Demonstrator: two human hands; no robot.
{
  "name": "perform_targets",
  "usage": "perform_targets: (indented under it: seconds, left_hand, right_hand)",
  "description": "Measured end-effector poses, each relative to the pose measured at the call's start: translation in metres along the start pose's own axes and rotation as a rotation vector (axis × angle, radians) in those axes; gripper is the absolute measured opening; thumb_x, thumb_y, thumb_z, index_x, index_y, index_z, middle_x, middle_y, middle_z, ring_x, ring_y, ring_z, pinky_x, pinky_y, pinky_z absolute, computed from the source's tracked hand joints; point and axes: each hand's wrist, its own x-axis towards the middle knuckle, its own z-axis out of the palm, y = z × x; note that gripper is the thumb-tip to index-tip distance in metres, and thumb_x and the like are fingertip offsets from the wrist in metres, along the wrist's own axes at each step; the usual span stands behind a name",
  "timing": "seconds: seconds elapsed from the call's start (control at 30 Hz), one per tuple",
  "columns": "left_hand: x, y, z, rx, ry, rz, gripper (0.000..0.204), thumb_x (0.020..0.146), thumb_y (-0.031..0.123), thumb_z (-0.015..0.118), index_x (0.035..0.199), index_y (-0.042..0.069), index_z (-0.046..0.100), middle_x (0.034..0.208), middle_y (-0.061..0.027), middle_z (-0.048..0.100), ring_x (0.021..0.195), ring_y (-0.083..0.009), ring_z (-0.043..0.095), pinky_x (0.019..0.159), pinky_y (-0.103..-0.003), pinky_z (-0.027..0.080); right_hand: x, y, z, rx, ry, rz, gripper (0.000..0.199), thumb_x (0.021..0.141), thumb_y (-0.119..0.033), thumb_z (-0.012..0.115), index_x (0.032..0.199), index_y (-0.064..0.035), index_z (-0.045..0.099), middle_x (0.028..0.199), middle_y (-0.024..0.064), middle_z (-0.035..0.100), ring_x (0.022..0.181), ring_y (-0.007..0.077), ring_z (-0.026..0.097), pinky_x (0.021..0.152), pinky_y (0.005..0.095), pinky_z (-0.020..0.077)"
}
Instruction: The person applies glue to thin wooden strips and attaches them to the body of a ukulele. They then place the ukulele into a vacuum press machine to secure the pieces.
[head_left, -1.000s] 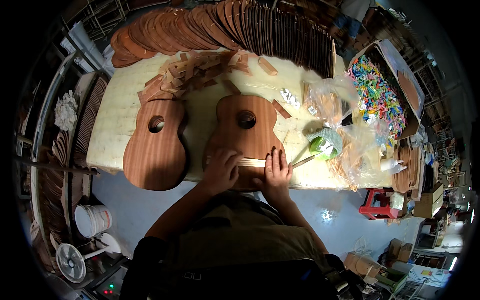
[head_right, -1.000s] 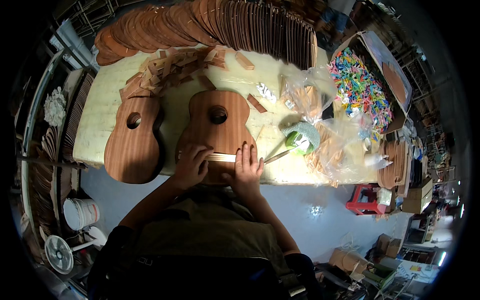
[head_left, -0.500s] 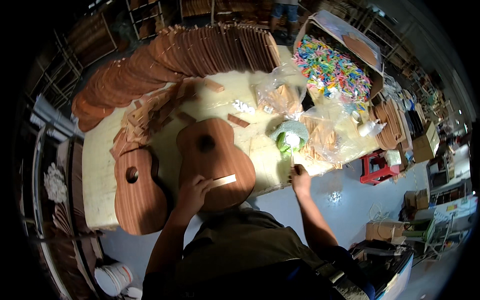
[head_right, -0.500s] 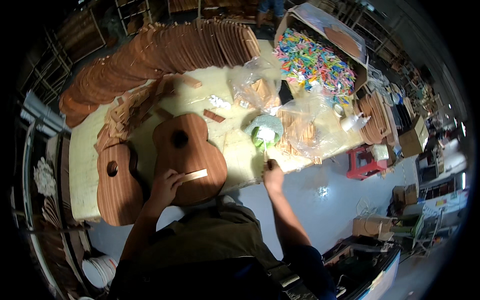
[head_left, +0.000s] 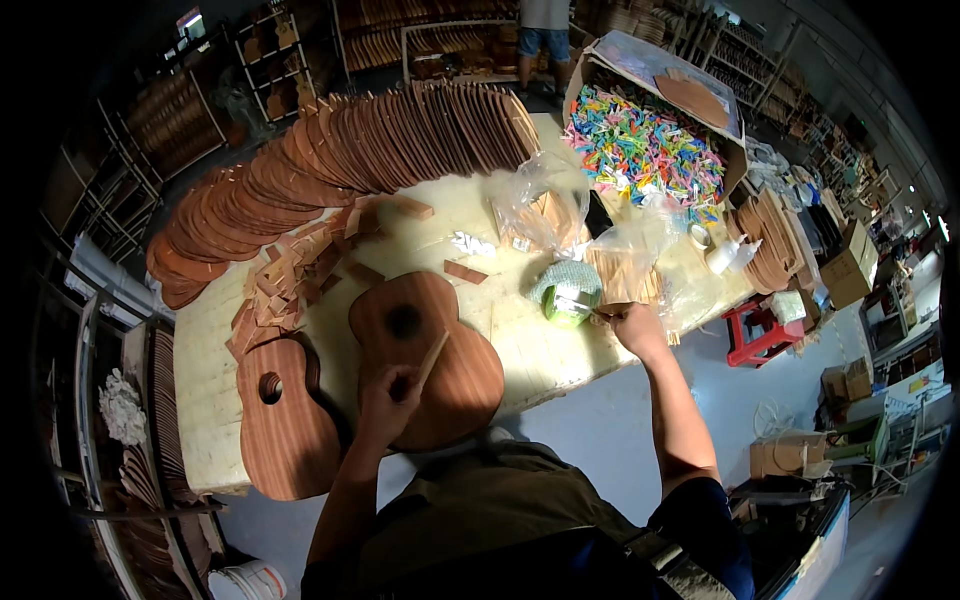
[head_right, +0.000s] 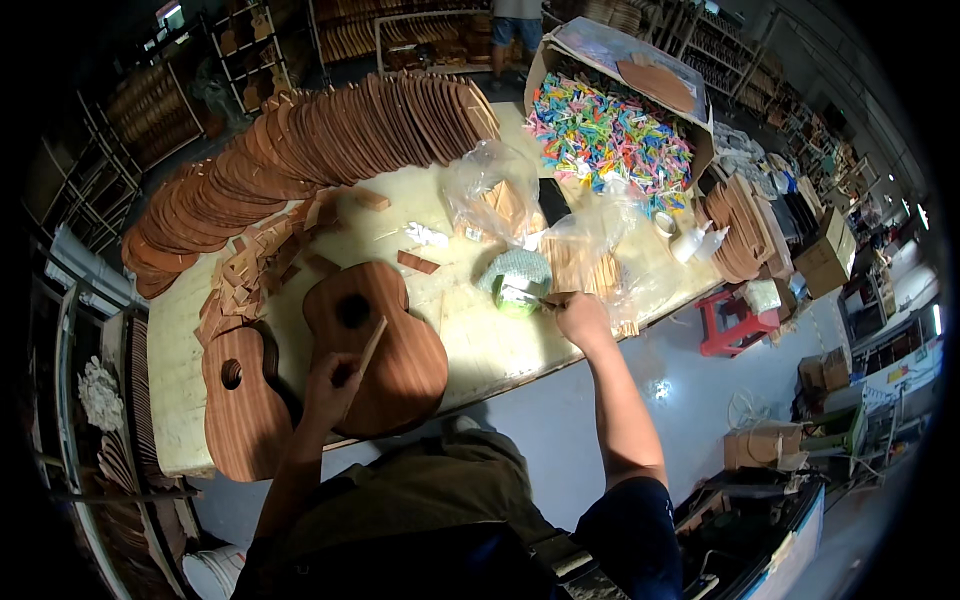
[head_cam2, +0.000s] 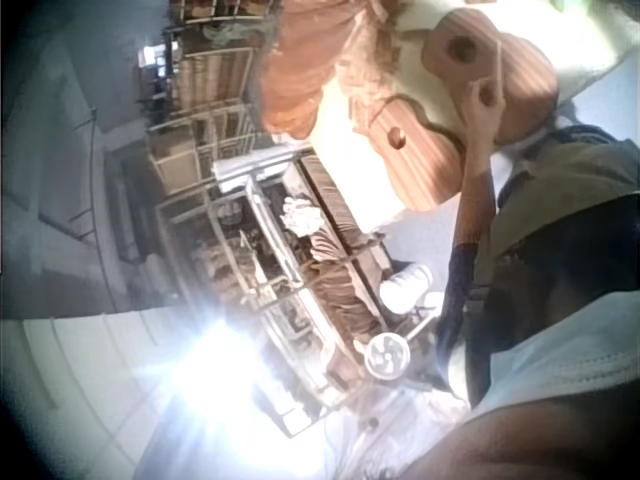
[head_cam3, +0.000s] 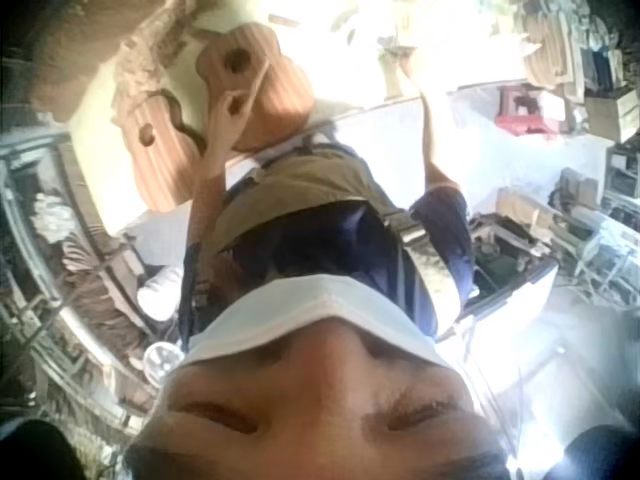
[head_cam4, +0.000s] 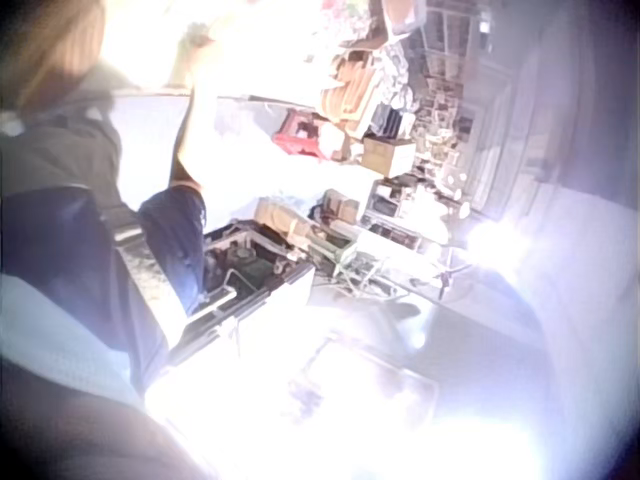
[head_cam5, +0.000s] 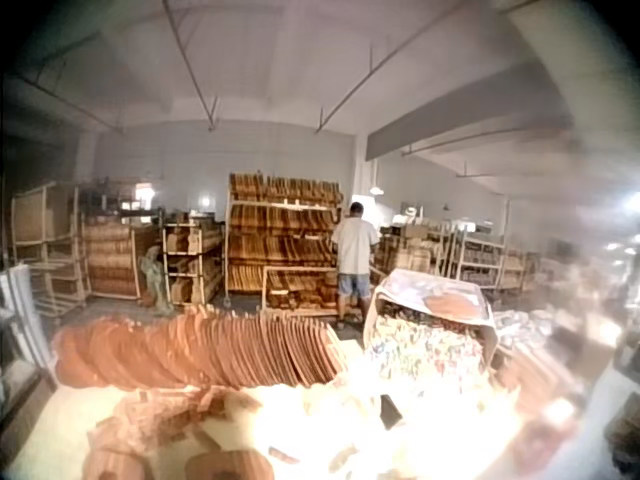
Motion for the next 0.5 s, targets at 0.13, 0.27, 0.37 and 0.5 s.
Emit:
perform_targets:
  seconds: [0.13,0.27,0.37,0.5]
  left_hand:
    - [0.010,-0.017,0.017,-0.459,0.002,-0.222,0.016,0.085,0.013,0.062,0.097,0.003,0.066,0.085,-0.0031,0.062,0.073,-0.0096,0.057,0.064,-0.024,0.046]
    - [0.015,-0.004,0.027,-0.765,-0.070,-0.545,0.017,0.087,0.016,0.061,0.098,0.003,0.065,0.081,-0.0042,0.063,0.068,-0.0096,0.058,0.061,-0.022,0.047]
    - [0.017,0.015,0.040,-1.006,-0.049,-0.775,0.021,0.089,0.019,0.060,0.100,0.002,0.064,0.080,-0.0058,0.063,0.068,-0.0118,0.060,0.057,-0.023,0.049]
    - [0.025,0.034,0.071,-1.148,-0.107,-0.846,0.026,0.088,0.022,0.060,0.102,0.000,0.060,0.082,-0.0091,0.063,0.072,-0.0157,0.062,0.061,-0.025,0.053]
  right_hand:
    - [0.007,0.006,0.004,-0.010,-0.018,-0.058,0.029,0.082,-0.015,0.053,0.105,-0.0182,0.072,0.092,0.0136,0.069,0.081,0.0289,0.066,0.074,0.0374,0.0511]
    - [0.007,0.031,0.001,0.690,-0.213,0.170,0.028,0.085,-0.006,0.052,0.106,0.0030,0.068,0.071,0.0069,0.065,0.052,0.0082,0.050,0.047,0.0231,0.0377]
    - [-0.022,0.021,-0.004,1.114,-0.375,0.240,0.031,0.085,0.002,0.048,0.111,0.0031,0.064,0.073,0.0100,0.064,0.046,0.0075,0.045,0.037,0.0212,0.0303]
    - [-0.057,-0.024,0.012,1.413,-0.454,0.212,0.028,0.089,-0.004,0.053,0.114,0.0045,0.061,0.078,0.0109,0.063,0.049,0.0086,0.046,0.038,0.0192,0.0282]
